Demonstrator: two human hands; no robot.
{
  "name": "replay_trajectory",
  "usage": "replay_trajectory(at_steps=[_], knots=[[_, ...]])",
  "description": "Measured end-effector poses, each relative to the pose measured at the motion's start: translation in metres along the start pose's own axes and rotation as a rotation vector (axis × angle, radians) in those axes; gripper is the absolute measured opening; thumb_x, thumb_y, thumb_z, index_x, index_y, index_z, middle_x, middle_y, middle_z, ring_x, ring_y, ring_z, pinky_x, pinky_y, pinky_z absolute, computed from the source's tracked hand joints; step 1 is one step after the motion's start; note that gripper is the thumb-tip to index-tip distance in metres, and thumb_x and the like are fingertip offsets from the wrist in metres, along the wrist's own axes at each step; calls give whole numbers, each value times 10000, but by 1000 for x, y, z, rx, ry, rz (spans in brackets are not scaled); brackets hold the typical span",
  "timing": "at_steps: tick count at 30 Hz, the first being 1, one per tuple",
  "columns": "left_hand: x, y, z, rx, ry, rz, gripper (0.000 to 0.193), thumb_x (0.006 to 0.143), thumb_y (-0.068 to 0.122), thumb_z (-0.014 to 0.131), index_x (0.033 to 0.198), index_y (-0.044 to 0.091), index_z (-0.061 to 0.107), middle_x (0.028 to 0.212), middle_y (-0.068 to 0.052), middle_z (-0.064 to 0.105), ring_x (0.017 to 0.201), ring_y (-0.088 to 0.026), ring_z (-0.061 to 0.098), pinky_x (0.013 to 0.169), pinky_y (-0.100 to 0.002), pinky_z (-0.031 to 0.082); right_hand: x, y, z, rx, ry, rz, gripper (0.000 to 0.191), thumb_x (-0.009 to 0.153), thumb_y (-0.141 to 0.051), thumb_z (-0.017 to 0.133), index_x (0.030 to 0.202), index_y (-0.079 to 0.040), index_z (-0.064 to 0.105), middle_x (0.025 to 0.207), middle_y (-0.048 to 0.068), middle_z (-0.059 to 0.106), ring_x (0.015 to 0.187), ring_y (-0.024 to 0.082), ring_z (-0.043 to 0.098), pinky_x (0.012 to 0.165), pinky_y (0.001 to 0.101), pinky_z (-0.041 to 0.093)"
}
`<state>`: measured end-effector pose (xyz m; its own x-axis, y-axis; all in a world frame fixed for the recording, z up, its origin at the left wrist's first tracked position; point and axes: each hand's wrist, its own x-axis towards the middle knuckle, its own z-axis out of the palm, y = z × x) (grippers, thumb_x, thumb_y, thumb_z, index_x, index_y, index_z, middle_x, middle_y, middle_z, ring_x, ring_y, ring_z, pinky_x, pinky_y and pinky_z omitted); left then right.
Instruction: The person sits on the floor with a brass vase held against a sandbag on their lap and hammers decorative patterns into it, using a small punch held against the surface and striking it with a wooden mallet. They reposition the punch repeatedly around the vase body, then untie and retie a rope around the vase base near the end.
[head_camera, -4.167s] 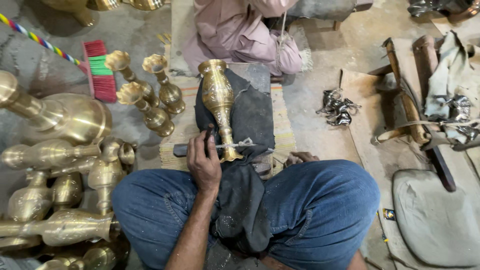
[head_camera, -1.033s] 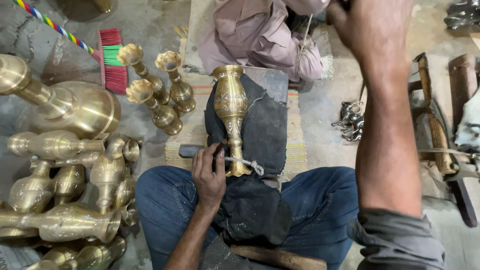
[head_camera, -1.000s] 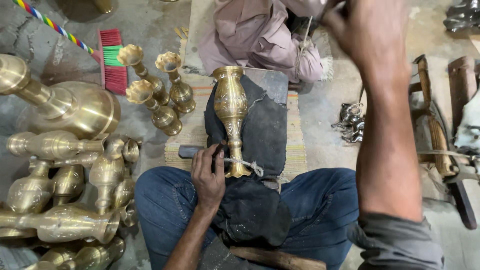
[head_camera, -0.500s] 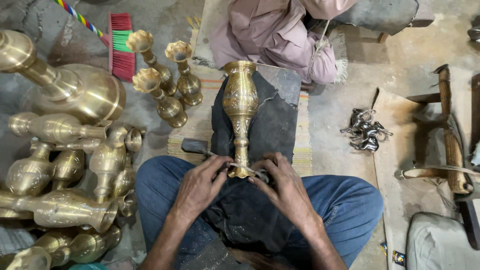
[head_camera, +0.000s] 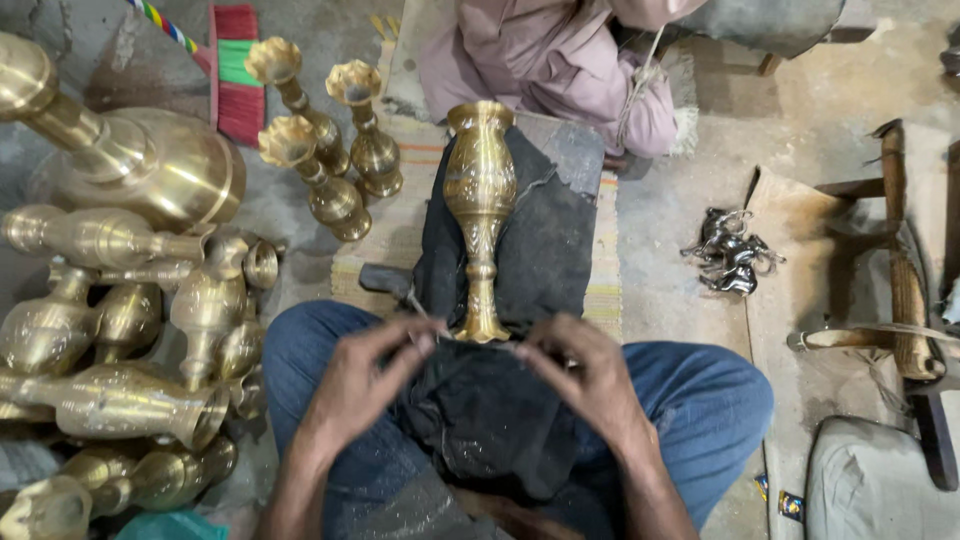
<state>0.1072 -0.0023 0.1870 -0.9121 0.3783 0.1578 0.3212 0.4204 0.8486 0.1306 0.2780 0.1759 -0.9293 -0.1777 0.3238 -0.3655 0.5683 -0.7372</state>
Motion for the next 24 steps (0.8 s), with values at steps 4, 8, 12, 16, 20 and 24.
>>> replay_trajectory(at_steps=[4,8,12,16,20,24], knots=[[27,8,5,125,150,-61,275,975,134,643,1237,143,727,993,-57,742,781,-167,737,639,-336,599,4,23,10,-19,169,-136,161,823,-80,819,906,-21,695,887,79,695,777,215,631,663,335,503],[50,10,15,443,78,68,358,924,172,723,1279,222,707,987,-22,724,703,-141,706,582,-316,595,0,36,22,59,175,-137,126,882,-63,773,966,-19,690,886,75,671,796,214,650,690,342,520],[70,7,21,729,-212,185,465,883,105,698,1319,263,668,1066,-39,665,670,-174,697,527,-318,609,0,47,26,59,145,-29,125,866,-72,789,932,-23,694,827,77,660,750,221,638,657,352,503],[88,9,32,877,-179,543,457,762,114,707,1211,196,691,1137,-68,674,746,-170,721,620,-341,616,2,53,22,88,146,-19,150,857,-83,794,942,-23,687,830,81,657,774,223,664,684,346,530],[101,11,19,999,-213,735,435,827,169,711,1260,201,695,1159,-48,689,733,-175,723,592,-338,613,2,53,20,97,157,-6,141,858,-87,788,925,-21,683,838,82,671,784,224,665,693,353,527],[84,5,-5,627,70,687,445,856,273,752,1296,232,698,1077,18,707,818,-160,730,715,-361,615,2,54,18,97,151,35,142,866,-109,782,909,-17,683,830,82,678,784,224,658,699,357,525]])
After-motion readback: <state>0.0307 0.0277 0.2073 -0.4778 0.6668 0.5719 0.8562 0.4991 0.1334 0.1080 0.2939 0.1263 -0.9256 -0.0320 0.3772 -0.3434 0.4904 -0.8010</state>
